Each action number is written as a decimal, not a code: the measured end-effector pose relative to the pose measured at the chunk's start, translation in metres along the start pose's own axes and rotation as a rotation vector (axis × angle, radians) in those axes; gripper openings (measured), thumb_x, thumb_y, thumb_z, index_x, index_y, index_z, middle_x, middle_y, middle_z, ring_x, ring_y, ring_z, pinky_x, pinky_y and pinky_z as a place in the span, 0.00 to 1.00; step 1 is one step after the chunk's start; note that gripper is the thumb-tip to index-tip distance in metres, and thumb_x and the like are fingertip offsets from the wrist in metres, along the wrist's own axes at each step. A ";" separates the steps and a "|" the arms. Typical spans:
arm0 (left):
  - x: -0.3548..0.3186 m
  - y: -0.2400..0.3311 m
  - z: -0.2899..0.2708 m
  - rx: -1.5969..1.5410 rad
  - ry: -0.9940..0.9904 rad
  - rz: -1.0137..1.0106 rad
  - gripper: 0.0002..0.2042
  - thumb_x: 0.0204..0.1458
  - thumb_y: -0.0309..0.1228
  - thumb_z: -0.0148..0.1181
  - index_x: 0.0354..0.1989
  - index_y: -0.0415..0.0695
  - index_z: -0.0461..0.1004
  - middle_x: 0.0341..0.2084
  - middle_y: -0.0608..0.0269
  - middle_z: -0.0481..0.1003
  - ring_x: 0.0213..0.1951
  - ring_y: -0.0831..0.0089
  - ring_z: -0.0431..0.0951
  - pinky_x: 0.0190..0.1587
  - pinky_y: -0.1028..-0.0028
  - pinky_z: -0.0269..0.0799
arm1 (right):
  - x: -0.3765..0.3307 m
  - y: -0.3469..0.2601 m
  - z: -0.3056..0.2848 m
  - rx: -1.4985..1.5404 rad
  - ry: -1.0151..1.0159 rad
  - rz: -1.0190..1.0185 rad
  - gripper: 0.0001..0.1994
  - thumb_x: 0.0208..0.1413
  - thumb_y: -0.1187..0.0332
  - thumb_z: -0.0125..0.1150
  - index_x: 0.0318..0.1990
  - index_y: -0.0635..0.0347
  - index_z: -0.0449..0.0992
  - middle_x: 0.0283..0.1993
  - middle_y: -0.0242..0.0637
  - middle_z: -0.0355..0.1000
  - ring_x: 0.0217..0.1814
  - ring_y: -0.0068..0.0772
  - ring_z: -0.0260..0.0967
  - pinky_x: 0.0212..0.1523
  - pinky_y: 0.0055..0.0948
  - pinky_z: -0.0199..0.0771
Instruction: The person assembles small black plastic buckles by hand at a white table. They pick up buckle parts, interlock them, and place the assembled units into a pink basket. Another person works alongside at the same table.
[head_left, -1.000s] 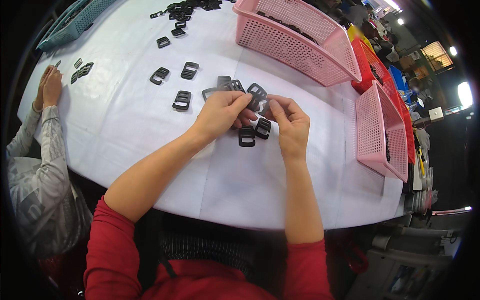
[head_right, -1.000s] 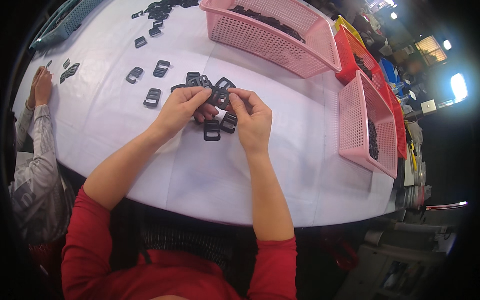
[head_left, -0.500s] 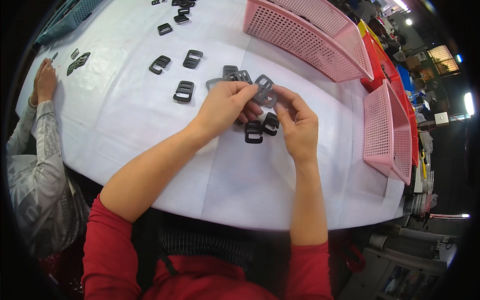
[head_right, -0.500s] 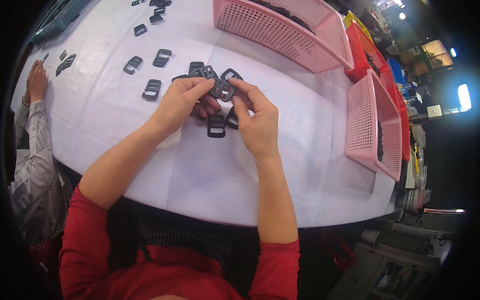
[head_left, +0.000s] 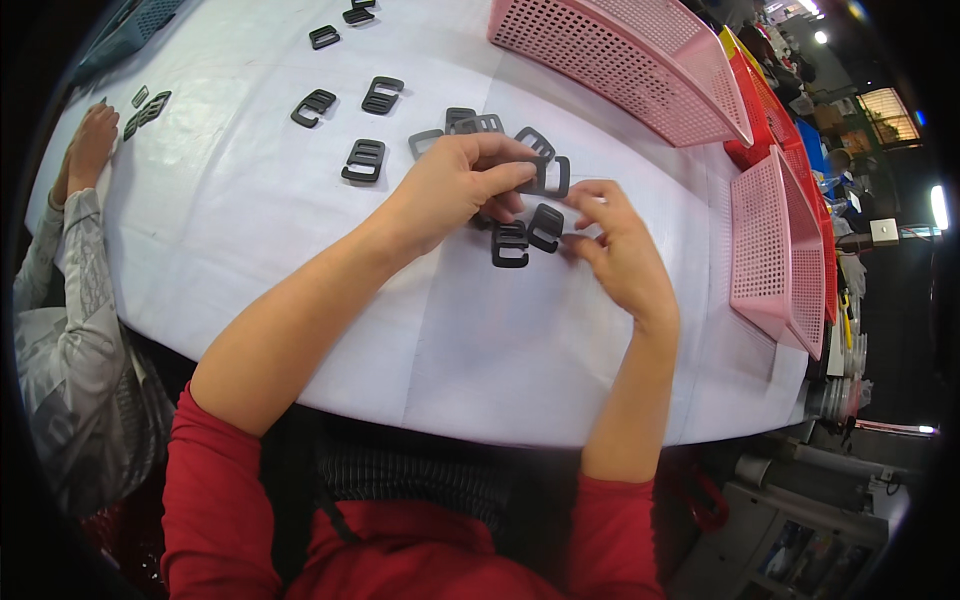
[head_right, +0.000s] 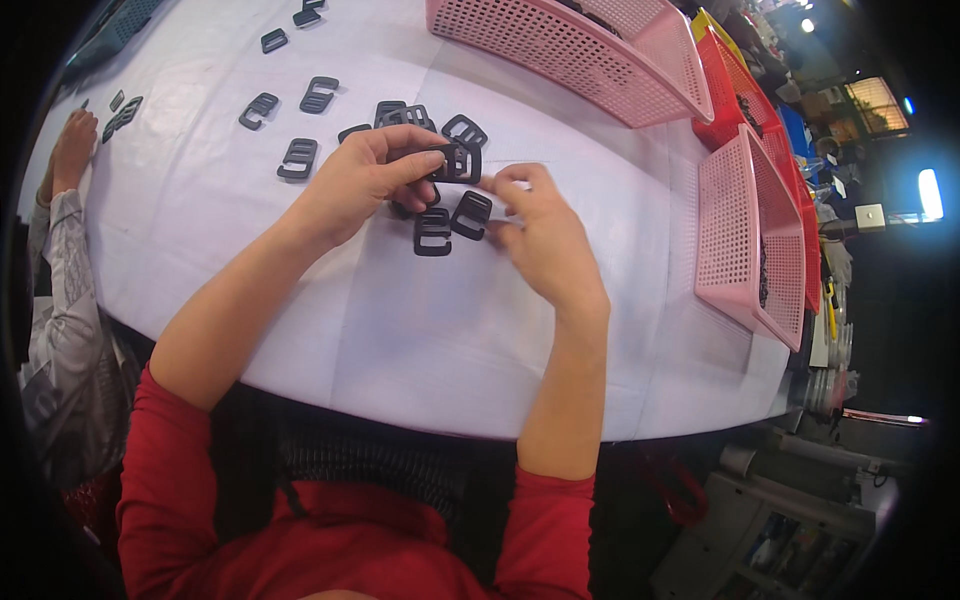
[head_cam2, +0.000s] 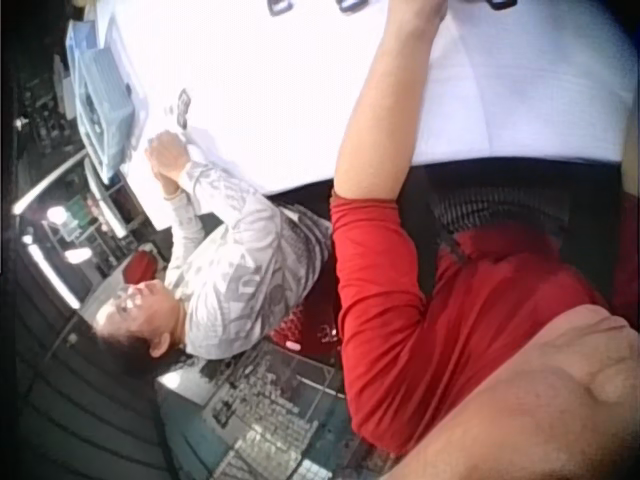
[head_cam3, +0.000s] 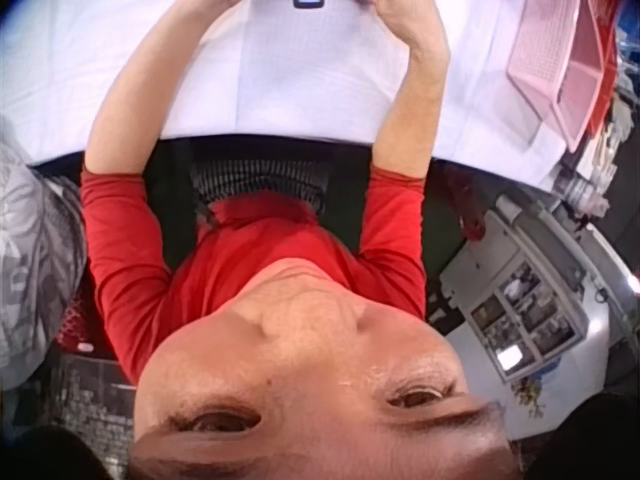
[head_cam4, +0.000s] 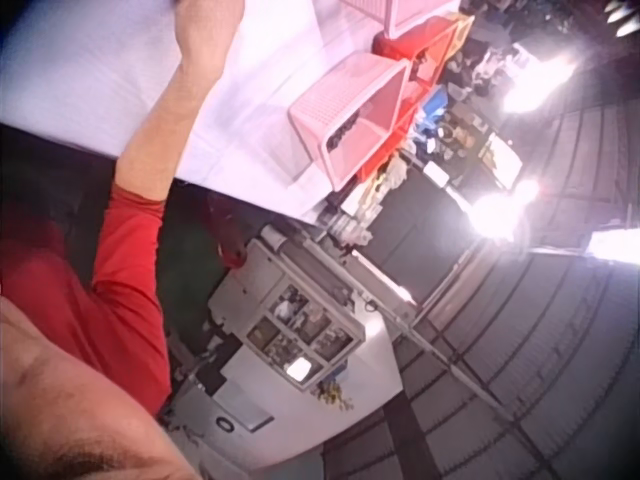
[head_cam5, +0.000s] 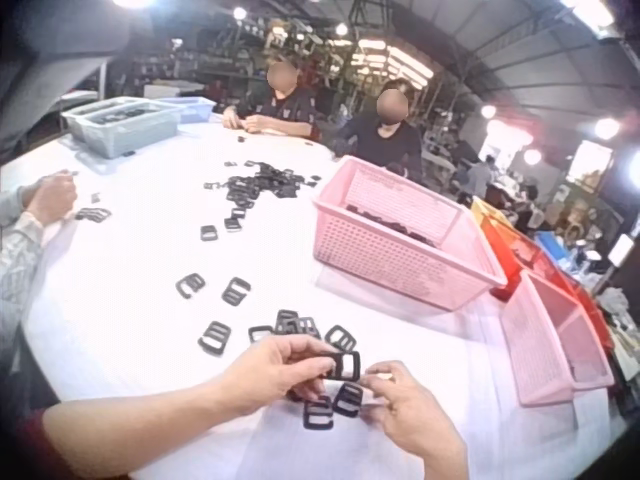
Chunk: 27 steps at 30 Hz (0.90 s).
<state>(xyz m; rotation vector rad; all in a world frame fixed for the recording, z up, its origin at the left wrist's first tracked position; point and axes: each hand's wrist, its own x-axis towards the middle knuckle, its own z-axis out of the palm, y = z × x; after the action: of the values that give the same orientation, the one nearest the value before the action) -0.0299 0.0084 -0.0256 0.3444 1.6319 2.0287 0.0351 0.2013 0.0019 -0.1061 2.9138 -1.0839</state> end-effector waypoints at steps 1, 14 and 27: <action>0.001 -0.002 0.000 -0.007 -0.005 -0.003 0.12 0.53 0.31 0.56 0.43 0.38 0.72 0.25 0.67 0.74 0.26 0.82 0.73 0.28 0.82 0.71 | 0.000 -0.001 0.003 -0.181 -0.055 -0.060 0.19 0.39 0.80 0.61 0.43 0.53 0.77 0.47 0.33 0.64 0.42 0.35 0.68 0.42 0.29 0.70; 0.002 -0.003 0.003 -0.133 -0.009 -0.053 0.12 0.53 0.32 0.56 0.41 0.36 0.70 0.29 0.61 0.74 0.30 0.76 0.77 0.35 0.79 0.74 | 0.008 0.015 -0.011 0.684 0.306 0.212 0.13 0.46 0.72 0.65 0.38 0.67 0.71 0.31 0.36 0.70 0.26 0.24 0.70 0.29 0.22 0.71; 0.002 -0.005 0.005 -0.218 0.018 -0.076 0.09 0.54 0.29 0.54 0.40 0.39 0.66 0.38 0.56 0.75 0.40 0.70 0.78 0.42 0.76 0.74 | 0.009 -0.009 0.005 0.982 0.233 0.325 0.12 0.50 0.74 0.61 0.40 0.68 0.67 0.37 0.44 0.71 0.36 0.36 0.75 0.34 0.27 0.78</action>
<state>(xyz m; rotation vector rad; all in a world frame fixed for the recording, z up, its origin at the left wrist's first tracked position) -0.0279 0.0145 -0.0290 0.1835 1.3943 2.1306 0.0266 0.1905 0.0037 0.5153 2.0756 -2.3575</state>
